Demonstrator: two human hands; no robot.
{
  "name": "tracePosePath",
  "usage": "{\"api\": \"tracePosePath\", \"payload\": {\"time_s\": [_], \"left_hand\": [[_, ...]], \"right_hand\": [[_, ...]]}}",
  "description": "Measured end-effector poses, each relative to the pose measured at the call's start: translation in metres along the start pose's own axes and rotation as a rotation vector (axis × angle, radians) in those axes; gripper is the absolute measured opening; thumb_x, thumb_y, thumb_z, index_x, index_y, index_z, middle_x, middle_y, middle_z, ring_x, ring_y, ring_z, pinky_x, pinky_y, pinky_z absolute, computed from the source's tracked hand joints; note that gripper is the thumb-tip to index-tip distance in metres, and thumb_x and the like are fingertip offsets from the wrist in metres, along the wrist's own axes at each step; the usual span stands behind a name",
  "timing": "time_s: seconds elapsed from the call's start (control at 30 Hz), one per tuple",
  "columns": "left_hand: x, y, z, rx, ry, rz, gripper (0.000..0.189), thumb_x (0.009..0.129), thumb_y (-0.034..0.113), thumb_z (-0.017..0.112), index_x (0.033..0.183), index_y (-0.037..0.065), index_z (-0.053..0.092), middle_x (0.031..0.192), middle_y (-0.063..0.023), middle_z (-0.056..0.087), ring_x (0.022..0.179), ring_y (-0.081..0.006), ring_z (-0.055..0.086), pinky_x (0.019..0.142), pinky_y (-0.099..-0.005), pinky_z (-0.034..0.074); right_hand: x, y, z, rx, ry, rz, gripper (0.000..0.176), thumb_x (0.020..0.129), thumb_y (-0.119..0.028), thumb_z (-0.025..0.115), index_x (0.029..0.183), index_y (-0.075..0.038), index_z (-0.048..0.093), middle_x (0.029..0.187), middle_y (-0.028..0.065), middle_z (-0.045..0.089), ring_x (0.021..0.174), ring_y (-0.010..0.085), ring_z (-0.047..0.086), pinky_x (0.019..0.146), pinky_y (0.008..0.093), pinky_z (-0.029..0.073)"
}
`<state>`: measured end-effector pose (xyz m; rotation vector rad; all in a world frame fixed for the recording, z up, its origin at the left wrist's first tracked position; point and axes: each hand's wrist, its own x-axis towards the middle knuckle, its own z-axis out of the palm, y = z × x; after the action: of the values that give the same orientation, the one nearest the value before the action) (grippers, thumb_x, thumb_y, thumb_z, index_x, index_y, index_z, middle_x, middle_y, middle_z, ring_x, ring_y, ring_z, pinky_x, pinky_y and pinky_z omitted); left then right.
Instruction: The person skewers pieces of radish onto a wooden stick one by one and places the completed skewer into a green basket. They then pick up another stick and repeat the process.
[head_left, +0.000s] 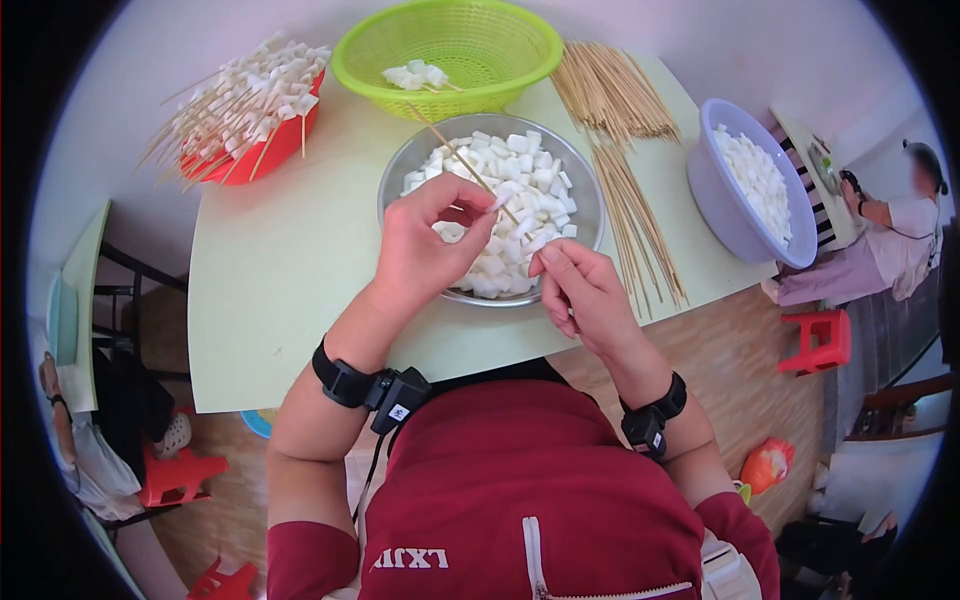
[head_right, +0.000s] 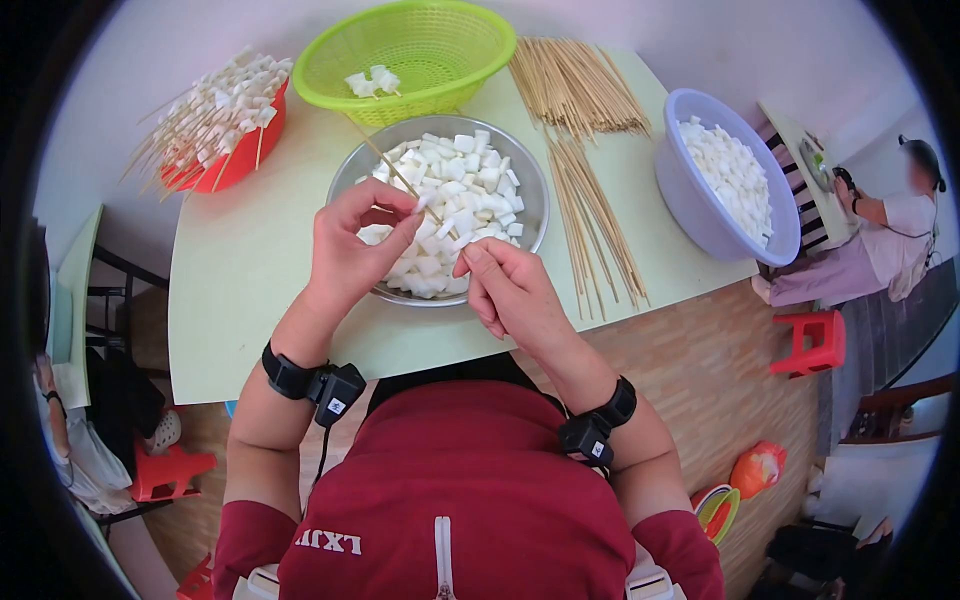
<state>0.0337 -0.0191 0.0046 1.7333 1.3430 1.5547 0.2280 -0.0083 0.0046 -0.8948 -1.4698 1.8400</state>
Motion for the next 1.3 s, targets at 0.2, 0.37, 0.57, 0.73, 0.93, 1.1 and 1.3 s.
{"api": "tracePosePath", "payload": {"time_s": [0.2, 0.37, 0.57, 0.73, 0.93, 1.1, 1.3], "left_hand": [[0.001, -0.002, 0.000, 0.015, 0.015, 0.069, 0.008, 0.076, -0.004, 0.066, 0.082, 0.000, 0.062, 0.080, -0.0034, 0.062, 0.075, -0.0097, 0.061, 0.070, -0.0241, 0.053], [0.002, -0.001, -0.001, 0.019, -0.009, 0.054, 0.008, 0.076, -0.003, 0.066, 0.083, 0.000, 0.062, 0.081, -0.0051, 0.063, 0.075, -0.0109, 0.062, 0.069, -0.0244, 0.053], [0.008, -0.003, -0.020, -0.026, -0.147, -0.067, 0.013, 0.082, 0.002, 0.063, 0.095, 0.000, 0.063, 0.090, -0.0051, 0.065, 0.084, -0.0117, 0.061, 0.079, -0.0265, 0.050], [0.014, -0.010, -0.036, 0.239, -0.170, -0.056, 0.015, 0.082, 0.006, 0.063, 0.096, -0.001, 0.063, 0.089, -0.0067, 0.065, 0.082, -0.0158, 0.061, 0.075, -0.0259, 0.048], [0.008, -0.018, -0.028, 0.371, -0.330, -0.152, 0.017, 0.076, 0.002, 0.065, 0.093, 0.001, 0.063, 0.092, -0.0088, 0.059, 0.080, -0.0195, 0.057, 0.072, -0.0289, 0.048], [0.010, -0.009, -0.024, 0.367, -0.310, -0.213, 0.015, 0.073, 0.001, 0.067, 0.088, 0.002, 0.062, 0.100, -0.0072, 0.057, 0.085, -0.0204, 0.057, 0.073, -0.0312, 0.048], [0.008, -0.017, -0.027, 0.509, -0.347, -0.083, 0.014, 0.073, 0.001, 0.067, 0.085, 0.001, 0.061, 0.103, -0.0063, 0.055, 0.087, -0.0179, 0.057, 0.076, -0.0315, 0.047]], "right_hand": [[0.000, -0.001, 0.000, 0.006, -0.002, 0.017, 0.028, 0.098, -0.023, 0.039, 0.084, -0.003, 0.052, 0.048, -0.0020, 0.041, 0.037, 0.0048, 0.033, 0.035, 0.0194, 0.027], [0.000, 0.001, -0.001, 0.043, 0.003, 0.020, 0.028, 0.098, -0.023, 0.039, 0.084, -0.003, 0.052, 0.048, -0.0023, 0.041, 0.037, 0.0048, 0.033, 0.035, 0.0192, 0.027], [-0.005, 0.005, -0.012, 0.151, 0.037, 0.020, 0.026, 0.097, -0.023, 0.040, 0.089, -0.002, 0.053, 0.050, -0.0020, 0.042, 0.037, 0.0047, 0.033, 0.035, 0.0188, 0.026], [-0.018, 0.019, -0.039, 0.261, 0.096, -0.013, 0.026, 0.098, -0.022, 0.039, 0.091, 0.000, 0.053, 0.050, -0.0022, 0.038, 0.036, 0.0050, 0.030, 0.035, 0.0181, 0.026], [-0.028, 0.031, -0.052, 0.323, 0.056, -0.028, 0.028, 0.098, -0.023, 0.039, 0.090, 0.000, 0.053, 0.050, -0.0014, 0.040, 0.036, 0.0053, 0.032, 0.035, 0.0185, 0.027], [-0.028, 0.035, -0.053, 0.291, 0.014, -0.038, 0.027, 0.098, -0.022, 0.040, 0.090, 0.000, 0.053, 0.050, -0.0003, 0.043, 0.036, 0.0057, 0.035, 0.035, 0.0188, 0.029], [-0.027, 0.035, -0.055, 0.301, -0.032, -0.034, 0.025, 0.098, -0.020, 0.040, 0.090, 0.001, 0.052, 0.051, 0.0013, 0.045, 0.037, 0.0069, 0.038, 0.036, 0.0188, 0.032]]}}
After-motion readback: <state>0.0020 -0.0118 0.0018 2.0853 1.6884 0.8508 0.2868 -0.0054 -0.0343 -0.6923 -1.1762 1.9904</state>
